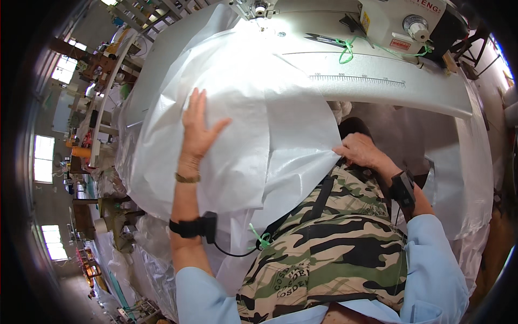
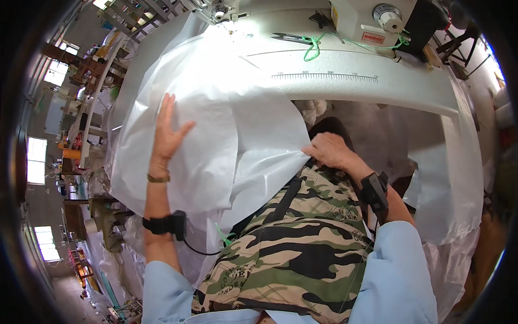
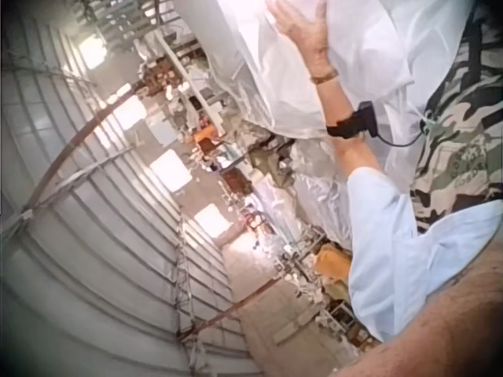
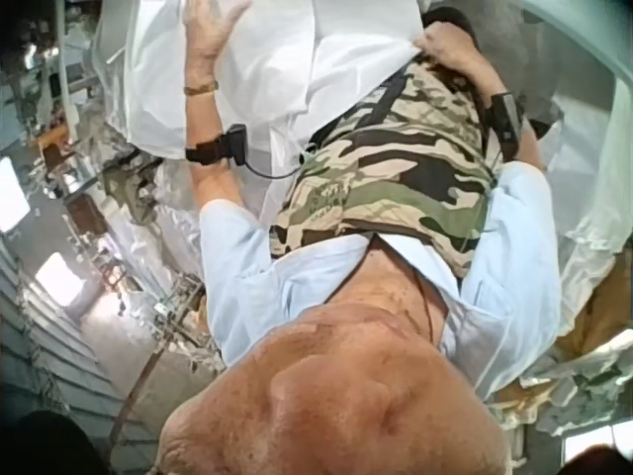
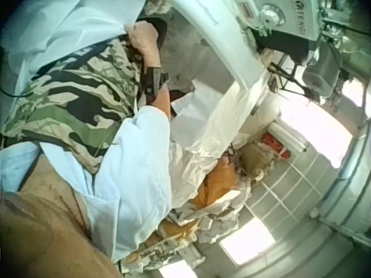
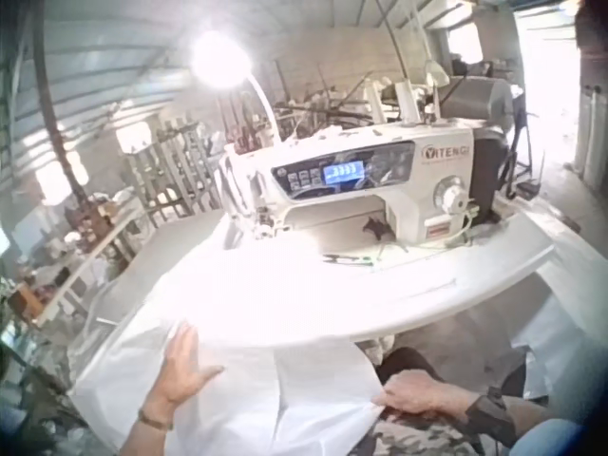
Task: Sewing large white woven plastic sheets using an industrial sewing machine in a manufacturing environment.
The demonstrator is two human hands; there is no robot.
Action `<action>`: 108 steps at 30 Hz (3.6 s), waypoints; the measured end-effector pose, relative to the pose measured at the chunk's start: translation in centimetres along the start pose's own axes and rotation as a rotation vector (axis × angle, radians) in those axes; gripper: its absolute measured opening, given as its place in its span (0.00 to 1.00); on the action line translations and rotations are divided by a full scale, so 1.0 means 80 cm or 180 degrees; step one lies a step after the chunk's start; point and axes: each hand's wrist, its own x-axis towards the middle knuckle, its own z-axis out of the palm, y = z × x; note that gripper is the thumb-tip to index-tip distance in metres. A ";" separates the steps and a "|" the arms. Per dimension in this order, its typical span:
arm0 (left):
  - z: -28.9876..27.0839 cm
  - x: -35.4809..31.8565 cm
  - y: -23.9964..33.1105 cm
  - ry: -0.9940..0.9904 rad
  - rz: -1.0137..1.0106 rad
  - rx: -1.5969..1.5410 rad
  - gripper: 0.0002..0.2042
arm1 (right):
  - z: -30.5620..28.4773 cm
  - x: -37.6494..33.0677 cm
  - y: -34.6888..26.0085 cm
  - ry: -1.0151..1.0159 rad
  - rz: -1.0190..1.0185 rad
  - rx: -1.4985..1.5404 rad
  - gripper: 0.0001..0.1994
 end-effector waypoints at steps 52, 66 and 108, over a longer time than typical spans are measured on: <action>-0.241 0.029 0.166 -0.0415 0.1043 0.0990 0.08 | -0.141 0.210 -0.230 0.1497 -0.1409 -0.1859 0.19; -0.207 -0.016 0.157 -0.0720 0.1144 0.0788 0.09 | -0.055 0.139 -0.210 -0.1463 -0.1262 0.0487 0.13; 0.010 -0.130 0.164 -0.0697 -0.1481 -0.3077 0.04 | 0.011 -0.013 -0.208 0.0867 -0.1965 0.0557 0.07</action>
